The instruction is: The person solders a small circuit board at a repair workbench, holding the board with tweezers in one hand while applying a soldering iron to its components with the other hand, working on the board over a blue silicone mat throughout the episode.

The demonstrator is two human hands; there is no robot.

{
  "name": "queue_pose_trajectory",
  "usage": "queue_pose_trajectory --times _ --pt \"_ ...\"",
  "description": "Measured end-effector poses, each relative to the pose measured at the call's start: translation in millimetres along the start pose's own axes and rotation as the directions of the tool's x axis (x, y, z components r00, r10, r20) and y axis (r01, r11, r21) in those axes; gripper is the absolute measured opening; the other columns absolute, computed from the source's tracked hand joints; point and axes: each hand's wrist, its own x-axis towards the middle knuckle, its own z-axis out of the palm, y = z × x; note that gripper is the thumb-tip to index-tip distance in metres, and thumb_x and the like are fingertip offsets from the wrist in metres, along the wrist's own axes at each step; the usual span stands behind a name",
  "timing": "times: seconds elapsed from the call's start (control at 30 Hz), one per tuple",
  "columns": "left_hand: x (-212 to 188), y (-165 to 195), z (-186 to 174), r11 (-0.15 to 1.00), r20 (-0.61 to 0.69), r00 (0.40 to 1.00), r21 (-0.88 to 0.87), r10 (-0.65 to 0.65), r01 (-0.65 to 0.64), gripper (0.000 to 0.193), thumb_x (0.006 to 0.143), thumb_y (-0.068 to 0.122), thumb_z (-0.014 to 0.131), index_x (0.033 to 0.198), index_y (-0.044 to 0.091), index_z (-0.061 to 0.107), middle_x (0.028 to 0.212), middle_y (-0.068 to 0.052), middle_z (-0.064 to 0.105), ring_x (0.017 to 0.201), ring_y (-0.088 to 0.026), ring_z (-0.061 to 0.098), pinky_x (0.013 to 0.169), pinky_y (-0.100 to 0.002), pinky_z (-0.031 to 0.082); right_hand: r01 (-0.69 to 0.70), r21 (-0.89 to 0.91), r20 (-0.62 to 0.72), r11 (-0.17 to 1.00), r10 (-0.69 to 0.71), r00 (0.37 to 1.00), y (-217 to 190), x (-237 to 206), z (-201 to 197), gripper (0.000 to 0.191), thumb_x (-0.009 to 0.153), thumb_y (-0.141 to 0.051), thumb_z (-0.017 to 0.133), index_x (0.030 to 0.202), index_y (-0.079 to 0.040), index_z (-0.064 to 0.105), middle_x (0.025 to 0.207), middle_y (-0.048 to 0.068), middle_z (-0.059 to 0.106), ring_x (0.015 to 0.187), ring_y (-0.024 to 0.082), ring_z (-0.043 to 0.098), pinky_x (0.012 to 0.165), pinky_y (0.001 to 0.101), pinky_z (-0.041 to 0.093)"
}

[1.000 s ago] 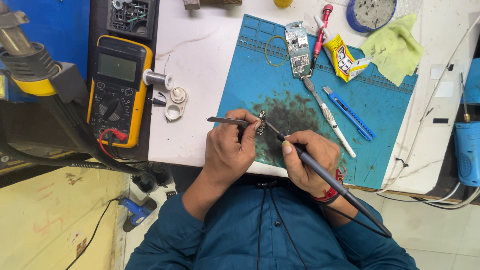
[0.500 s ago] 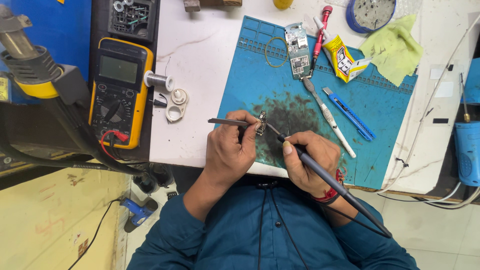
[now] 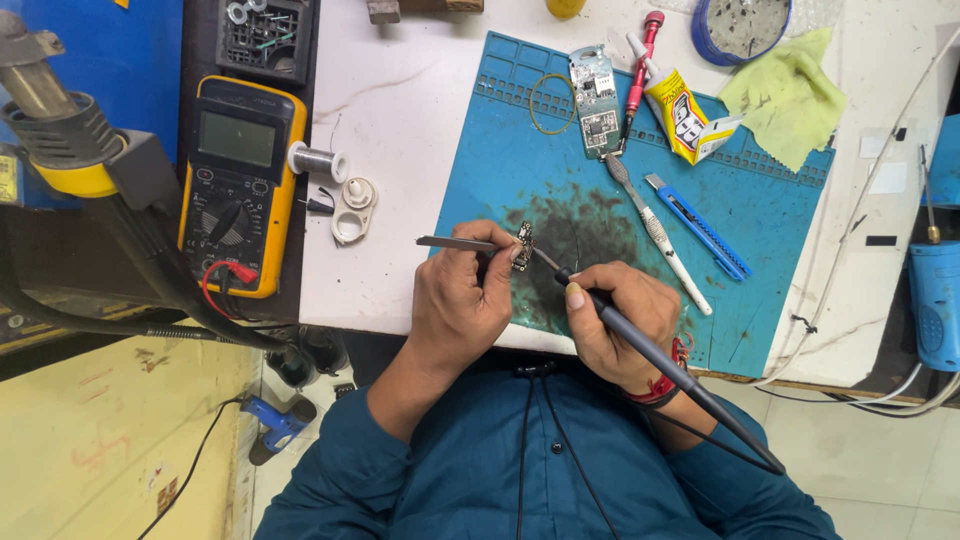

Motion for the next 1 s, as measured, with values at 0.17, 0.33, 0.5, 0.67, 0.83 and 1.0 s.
queue_pose_trajectory --times 0.17,0.33,0.5,0.67,0.83,1.0 --pt "0.2 -0.4 0.5 1.000 0.009 1.000 -0.002 -0.024 0.024 0.011 0.099 0.003 0.069 0.105 0.003 0.059 0.090 -0.007 0.071 0.066 -0.018 0.072 0.059 -0.031 0.055 0.007 0.005 -0.002 1.000 -0.007 1.000 0.0 0.4 -0.1 0.009 0.095 -0.009 0.070 0.093 -0.002 0.066 0.071 0.007 0.064 0.058 0.018 0.061 0.055 0.0308 0.044" --pt "-0.1 -0.6 0.1 1.000 0.006 1.000 0.010 -0.003 0.002 0.011 0.099 0.003 0.069 0.105 0.003 0.059 0.092 -0.008 0.071 0.066 -0.018 0.071 0.059 -0.031 0.055 0.003 0.007 -0.003 1.000 -0.003 1.000 -0.7 -0.1 -0.5 0.009 0.095 -0.009 0.070 0.093 -0.001 0.065 0.072 0.007 0.064 0.059 0.018 0.061 0.056 0.0304 0.044" --pt "-0.4 -1.0 0.5 1.000 0.007 1.000 0.002 -0.008 0.008 0.011 0.099 0.003 0.068 0.105 0.003 0.059 0.092 -0.007 0.071 0.066 -0.018 0.071 0.059 -0.031 0.055 0.007 0.011 0.002 1.000 -0.008 1.000 -0.3 0.3 -0.5 0.009 0.095 -0.009 0.070 0.093 -0.002 0.065 0.072 0.007 0.064 0.059 0.018 0.061 0.055 0.0305 0.044" --pt "0.2 -1.2 0.2 1.000 0.010 1.000 0.000 -0.013 0.013 0.011 0.100 0.003 0.068 0.105 0.003 0.059 0.091 -0.007 0.071 0.065 -0.017 0.071 0.058 -0.030 0.055 0.006 -0.002 0.008 1.000 -0.006 1.000 -0.9 0.1 -0.3 0.009 0.095 -0.009 0.070 0.092 -0.002 0.065 0.072 0.007 0.065 0.059 0.019 0.062 0.056 0.0310 0.045" --pt "-0.3 -0.3 -0.3 1.000 0.008 1.000 0.002 -0.009 0.009 0.011 0.100 0.003 0.068 0.105 0.003 0.059 0.090 -0.007 0.072 0.066 -0.018 0.071 0.059 -0.031 0.055 0.011 0.001 0.012 1.000 -0.011 1.000 -1.2 0.2 -0.6 0.008 0.094 -0.008 0.070 0.093 -0.002 0.066 0.072 0.007 0.065 0.059 0.019 0.062 0.056 0.0312 0.045" --pt "0.1 0.4 -0.6 1.000 0.005 1.000 0.001 0.006 -0.006 0.011 0.100 0.003 0.068 0.106 0.003 0.059 0.091 -0.008 0.072 0.067 -0.018 0.072 0.059 -0.030 0.055 0.008 0.010 0.006 1.000 -0.008 1.000 -1.6 0.3 -0.1 0.008 0.094 -0.008 0.070 0.092 -0.002 0.066 0.072 0.007 0.065 0.058 0.019 0.062 0.055 0.0309 0.044"
